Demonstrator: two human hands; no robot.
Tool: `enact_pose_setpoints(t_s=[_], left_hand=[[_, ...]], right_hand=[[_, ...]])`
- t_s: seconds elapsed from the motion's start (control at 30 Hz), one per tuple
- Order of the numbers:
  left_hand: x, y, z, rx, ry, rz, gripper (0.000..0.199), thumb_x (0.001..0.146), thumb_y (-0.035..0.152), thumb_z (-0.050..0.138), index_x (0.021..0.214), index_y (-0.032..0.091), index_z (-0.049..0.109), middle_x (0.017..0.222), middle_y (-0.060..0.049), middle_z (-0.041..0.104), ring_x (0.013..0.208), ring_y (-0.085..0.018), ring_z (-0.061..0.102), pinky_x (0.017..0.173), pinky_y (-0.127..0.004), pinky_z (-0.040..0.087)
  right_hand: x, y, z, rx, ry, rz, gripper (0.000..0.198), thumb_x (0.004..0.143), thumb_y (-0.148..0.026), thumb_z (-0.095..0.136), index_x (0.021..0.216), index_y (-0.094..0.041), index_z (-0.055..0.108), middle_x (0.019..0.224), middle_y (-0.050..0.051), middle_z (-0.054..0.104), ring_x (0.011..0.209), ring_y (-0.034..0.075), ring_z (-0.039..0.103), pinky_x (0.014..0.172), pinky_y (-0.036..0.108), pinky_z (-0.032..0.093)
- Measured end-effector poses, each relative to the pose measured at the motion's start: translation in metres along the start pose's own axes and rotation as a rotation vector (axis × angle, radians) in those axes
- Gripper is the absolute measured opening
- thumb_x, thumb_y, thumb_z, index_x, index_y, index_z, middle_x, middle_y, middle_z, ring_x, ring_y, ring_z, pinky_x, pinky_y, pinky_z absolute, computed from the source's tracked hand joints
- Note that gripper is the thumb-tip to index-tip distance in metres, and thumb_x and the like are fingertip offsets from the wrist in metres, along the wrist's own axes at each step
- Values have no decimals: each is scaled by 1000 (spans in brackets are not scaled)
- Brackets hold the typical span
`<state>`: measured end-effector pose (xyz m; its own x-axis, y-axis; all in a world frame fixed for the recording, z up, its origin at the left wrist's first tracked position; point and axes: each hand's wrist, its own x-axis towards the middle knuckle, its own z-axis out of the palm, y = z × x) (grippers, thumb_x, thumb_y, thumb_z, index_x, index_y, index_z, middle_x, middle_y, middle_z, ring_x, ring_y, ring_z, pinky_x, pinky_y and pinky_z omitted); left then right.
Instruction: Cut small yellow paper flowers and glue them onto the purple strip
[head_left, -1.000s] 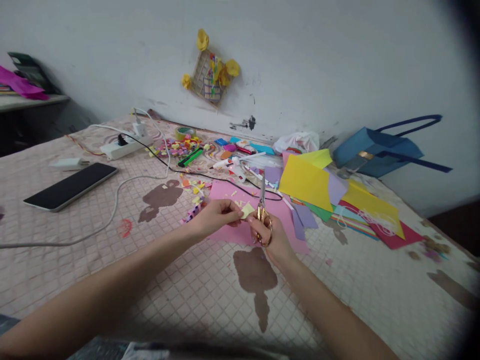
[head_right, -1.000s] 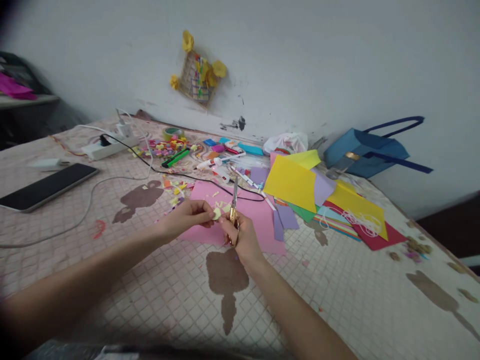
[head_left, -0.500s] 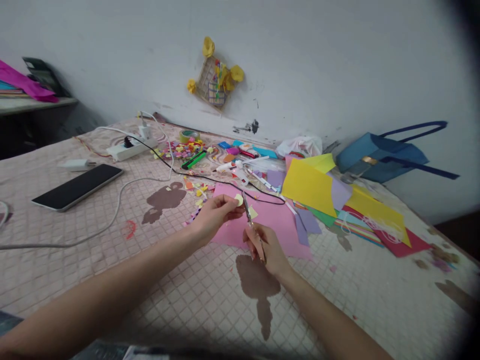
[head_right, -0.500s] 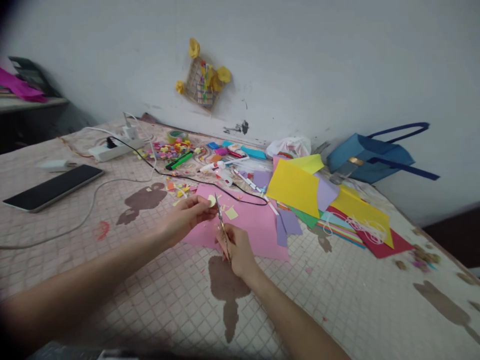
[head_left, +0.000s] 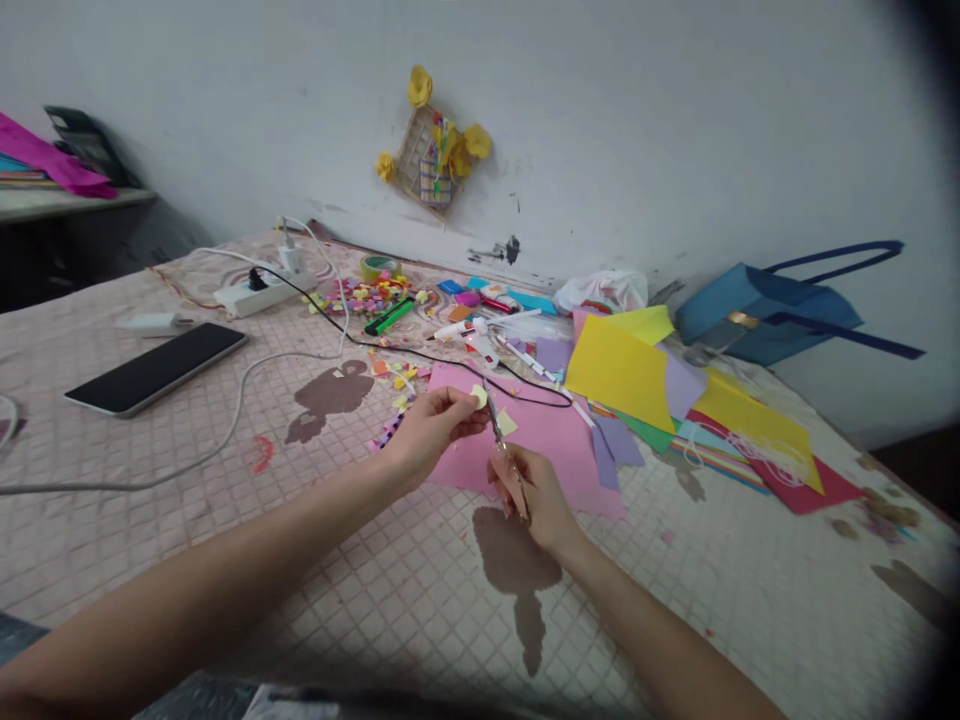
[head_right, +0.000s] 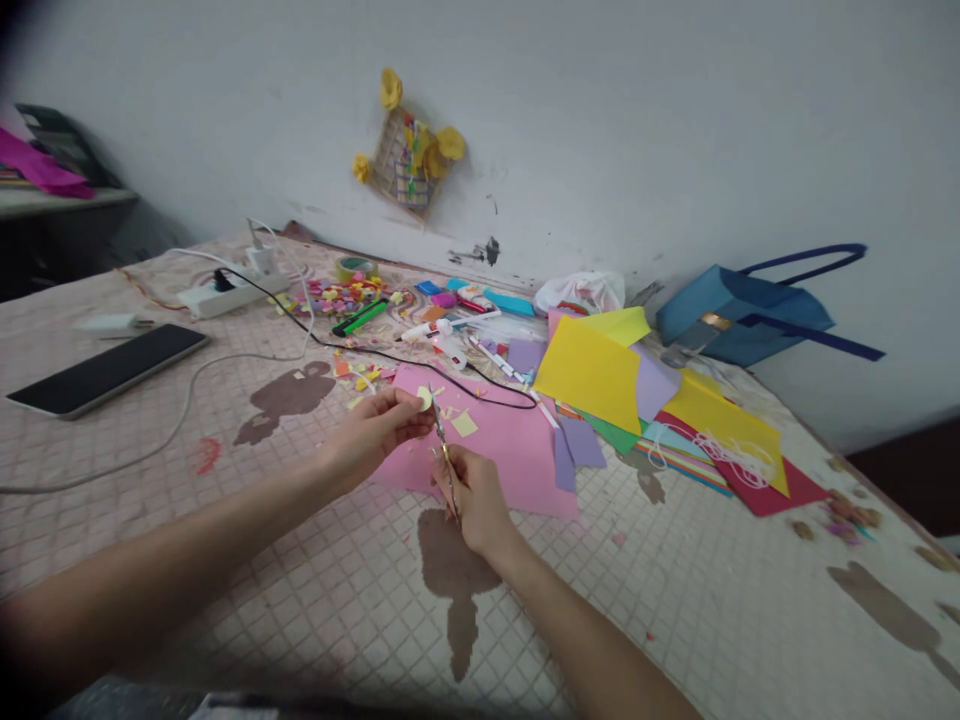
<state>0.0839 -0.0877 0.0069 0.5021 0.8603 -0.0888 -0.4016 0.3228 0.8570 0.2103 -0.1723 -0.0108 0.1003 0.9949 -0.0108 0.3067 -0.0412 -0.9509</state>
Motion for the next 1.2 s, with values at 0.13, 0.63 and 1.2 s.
enact_pose_setpoints(t_s=[0.13, 0.63, 1.2], left_hand=[[0, 0, 0, -2, 12, 5, 19, 70, 27, 67, 70, 12, 55, 73, -5, 64, 67, -11, 59, 75, -30, 44], [0, -4, 0, -21, 22, 12, 20, 70, 27, 68, 71, 12, 55, 72, -4, 64, 67, -11, 60, 76, -30, 45], [0, -3, 0, -25, 19, 20, 20, 70, 27, 68, 70, 12, 55, 73, -4, 64, 68, -11, 60, 76, -30, 45]], right_hand=[[0, 1, 0, -3, 3, 3, 41, 84, -53, 41, 63, -18, 46, 43, -8, 35, 34, 7, 34, 35, 20, 29], [0, 2, -1, -8, 8, -23, 34, 84, -45, 45, 64, -17, 47, 46, -7, 35, 38, 7, 34, 37, 20, 28], [1, 2, -1, -34, 17, -31, 34, 83, -45, 45, 62, -18, 47, 45, -7, 37, 38, 8, 36, 38, 21, 29]])
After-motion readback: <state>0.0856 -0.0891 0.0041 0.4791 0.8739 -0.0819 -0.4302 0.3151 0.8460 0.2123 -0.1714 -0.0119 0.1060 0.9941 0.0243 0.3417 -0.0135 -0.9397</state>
